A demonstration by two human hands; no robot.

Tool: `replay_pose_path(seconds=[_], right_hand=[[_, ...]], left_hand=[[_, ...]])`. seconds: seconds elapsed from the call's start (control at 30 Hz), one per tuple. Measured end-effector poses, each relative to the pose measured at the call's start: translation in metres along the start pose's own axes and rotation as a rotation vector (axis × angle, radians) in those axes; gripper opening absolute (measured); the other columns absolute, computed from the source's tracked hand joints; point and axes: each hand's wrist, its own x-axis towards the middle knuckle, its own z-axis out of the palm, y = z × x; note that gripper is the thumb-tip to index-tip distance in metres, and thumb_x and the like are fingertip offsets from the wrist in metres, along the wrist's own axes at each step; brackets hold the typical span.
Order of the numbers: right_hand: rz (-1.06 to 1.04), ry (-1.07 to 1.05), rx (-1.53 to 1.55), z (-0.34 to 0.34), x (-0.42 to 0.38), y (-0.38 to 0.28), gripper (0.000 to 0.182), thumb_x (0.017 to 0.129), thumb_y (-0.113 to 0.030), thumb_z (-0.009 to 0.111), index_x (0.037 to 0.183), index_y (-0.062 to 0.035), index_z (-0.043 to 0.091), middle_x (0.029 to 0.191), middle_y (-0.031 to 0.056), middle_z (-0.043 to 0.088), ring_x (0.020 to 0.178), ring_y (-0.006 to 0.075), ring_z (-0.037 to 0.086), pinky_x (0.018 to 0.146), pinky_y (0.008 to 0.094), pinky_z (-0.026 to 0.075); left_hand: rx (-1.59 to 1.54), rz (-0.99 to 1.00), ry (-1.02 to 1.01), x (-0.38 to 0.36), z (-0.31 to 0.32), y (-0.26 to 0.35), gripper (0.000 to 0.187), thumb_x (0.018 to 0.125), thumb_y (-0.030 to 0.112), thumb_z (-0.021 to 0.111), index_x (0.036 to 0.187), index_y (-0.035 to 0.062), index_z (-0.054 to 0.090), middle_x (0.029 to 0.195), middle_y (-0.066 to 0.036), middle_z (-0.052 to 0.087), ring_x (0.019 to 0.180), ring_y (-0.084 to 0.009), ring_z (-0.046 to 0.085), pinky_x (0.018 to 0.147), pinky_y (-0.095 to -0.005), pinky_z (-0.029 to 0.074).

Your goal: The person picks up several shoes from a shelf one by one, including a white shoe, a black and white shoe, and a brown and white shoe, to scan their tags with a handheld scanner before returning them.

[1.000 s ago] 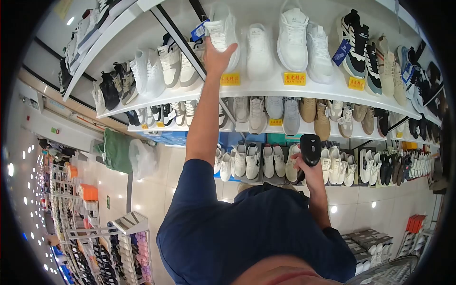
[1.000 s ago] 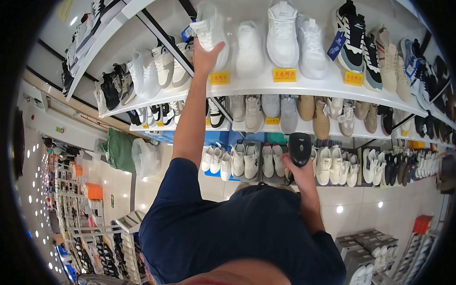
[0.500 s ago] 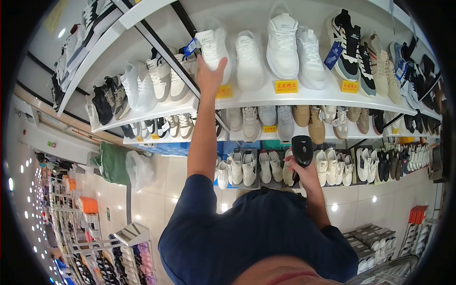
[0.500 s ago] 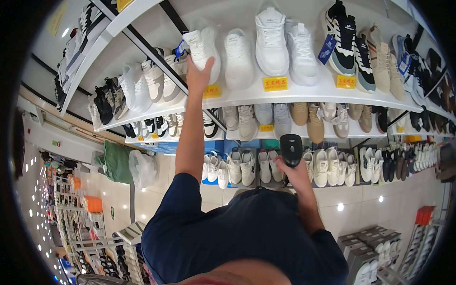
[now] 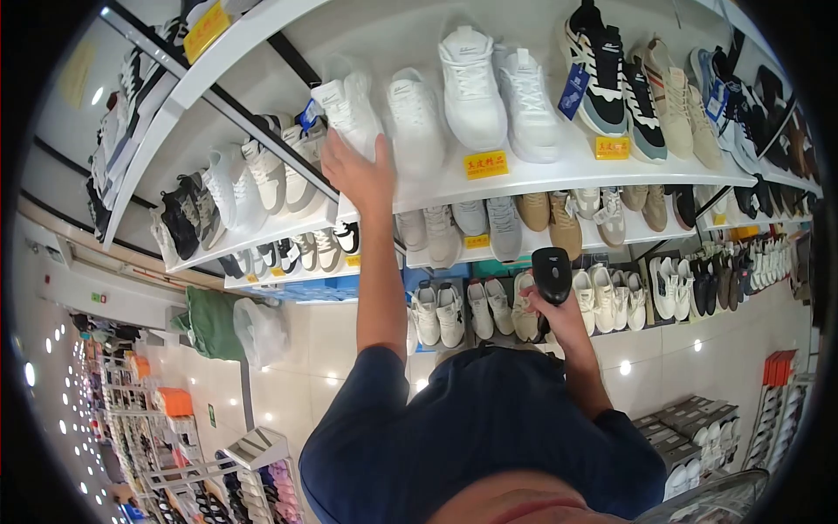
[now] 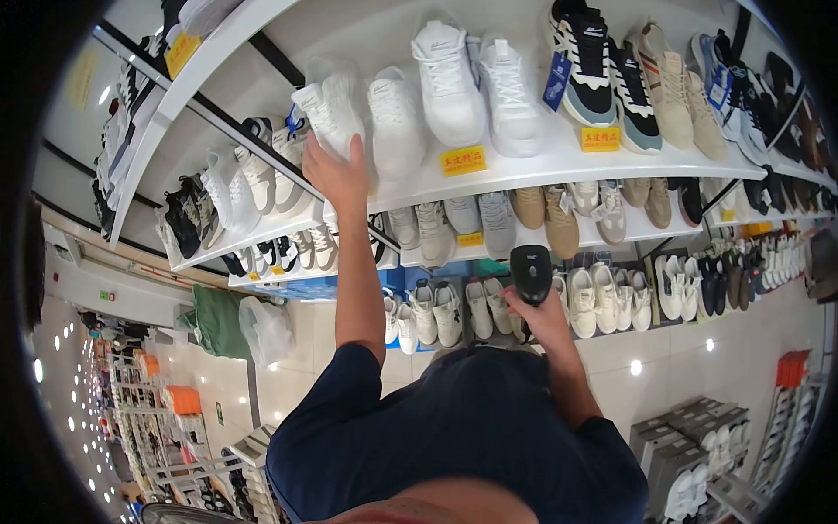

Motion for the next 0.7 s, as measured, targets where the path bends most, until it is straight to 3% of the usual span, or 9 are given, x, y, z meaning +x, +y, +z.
replay_pose_path(seconds=[0.03, 0.07, 0.13, 0.2, 0.3, 0.43, 0.63, 0.7], right_hand=[[0.003, -0.007, -0.004, -0.004, 0.000, -0.001, 0.018, 0.092, -0.008, 0.070, 0.106, 0.0029, 0.068, 0.098, 0.0100, 0.074, 0.079, 0.0130, 0.068, 0.069, 0.0274, 0.054], [0.004, -0.003, -0.006, -0.009, 0.001, 0.000, 0.018, 0.092, -0.008, 0.070, 0.106, 0.0029, 0.068, 0.098, 0.0100, 0.074, 0.079, 0.0130, 0.068, 0.069, 0.0274, 0.054], [0.006, -0.003, -0.024, -0.017, 0.002, 0.000, 0.017, 0.091, -0.007, 0.070, 0.105, 0.0031, 0.068, 0.096, 0.0096, 0.073, 0.079, 0.0130, 0.067, 0.070, 0.0278, 0.054], [-0.005, 0.024, 0.012, -0.020, 0.002, -0.006, 0.017, 0.091, -0.007, 0.071, 0.104, 0.0028, 0.069, 0.094, 0.0089, 0.073, 0.079, 0.0126, 0.067, 0.070, 0.0278, 0.053], [-0.030, 0.059, 0.051, -0.029, -0.001, -0.014, 0.016, 0.090, -0.006, 0.071, 0.104, 0.0021, 0.069, 0.090, 0.0069, 0.072, 0.077, 0.0117, 0.066, 0.069, 0.0275, 0.052], [-0.010, 0.080, -0.008, -0.045, -0.005, -0.012, 0.016, 0.090, -0.008, 0.071, 0.104, 0.0007, 0.071, 0.087, 0.0041, 0.072, 0.076, 0.0097, 0.065, 0.065, 0.0263, 0.049], [-0.051, 0.117, 0.012, -0.054, -0.008, -0.012, 0.014, 0.090, -0.009, 0.070, 0.101, -0.0003, 0.073, 0.085, 0.0025, 0.071, 0.071, 0.0083, 0.062, 0.063, 0.0254, 0.046], [-0.039, 0.118, 0.015, -0.058, -0.006, -0.012, 0.014, 0.090, -0.009, 0.070, 0.101, -0.0002, 0.073, 0.085, 0.0025, 0.071, 0.071, 0.0084, 0.062, 0.063, 0.0252, 0.046]], left_hand=[[-0.034, 0.009, 0.009, 0.000, -0.007, 0.023, 0.085, 0.083, 0.031, 0.080, 0.145, -0.0076, 0.038, 0.135, -0.028, 0.052, 0.126, -0.0430, 0.049, 0.109, -0.0522, 0.035], [-0.037, 0.007, 0.006, -0.004, -0.004, 0.041, 0.085, 0.083, 0.031, 0.080, 0.145, -0.0076, 0.038, 0.135, -0.028, 0.052, 0.126, -0.0430, 0.049, 0.109, -0.0522, 0.035], [-0.460, -0.025, -0.164, -0.013, 0.004, 0.074, 0.085, 0.082, 0.030, 0.081, 0.146, -0.0069, 0.039, 0.136, -0.028, 0.051, 0.127, -0.0410, 0.049, 0.108, -0.0516, 0.037], [-0.587, -0.049, -0.299, -0.022, 0.017, 0.104, 0.089, 0.080, 0.030, 0.083, 0.147, -0.0064, 0.037, 0.139, -0.028, 0.049, 0.131, -0.0402, 0.047, 0.110, -0.0487, 0.038], [-0.522, -0.064, -0.425, -0.026, 0.039, 0.135, 0.097, 0.078, 0.033, 0.083, 0.150, -0.0064, 0.031, 0.144, -0.030, 0.044, 0.133, -0.0443, 0.043, 0.112, -0.0495, 0.034], [-0.393, -0.106, -0.446, -0.036, 0.058, 0.150, 0.108, 0.074, 0.033, 0.086, 0.153, -0.0058, 0.024, 0.147, -0.030, 0.041, 0.136, -0.0451, 0.041, 0.114, -0.0505, 0.033], [-0.488, -0.132, -0.426, -0.034, 0.067, 0.133, 0.108, 0.072, 0.025, 0.083, 0.156, -0.0029, 0.021, 0.145, -0.030, 0.046, 0.135, -0.0425, 0.045, 0.111, -0.0438, 0.039], [-0.584, -0.227, -0.460, -0.032, 0.066, 0.129, 0.106, 0.072, 0.022, 0.082, 0.155, -0.0043, 0.021, 0.141, -0.030, 0.050, 0.131, -0.0408, 0.050, 0.108, -0.0412, 0.042]])
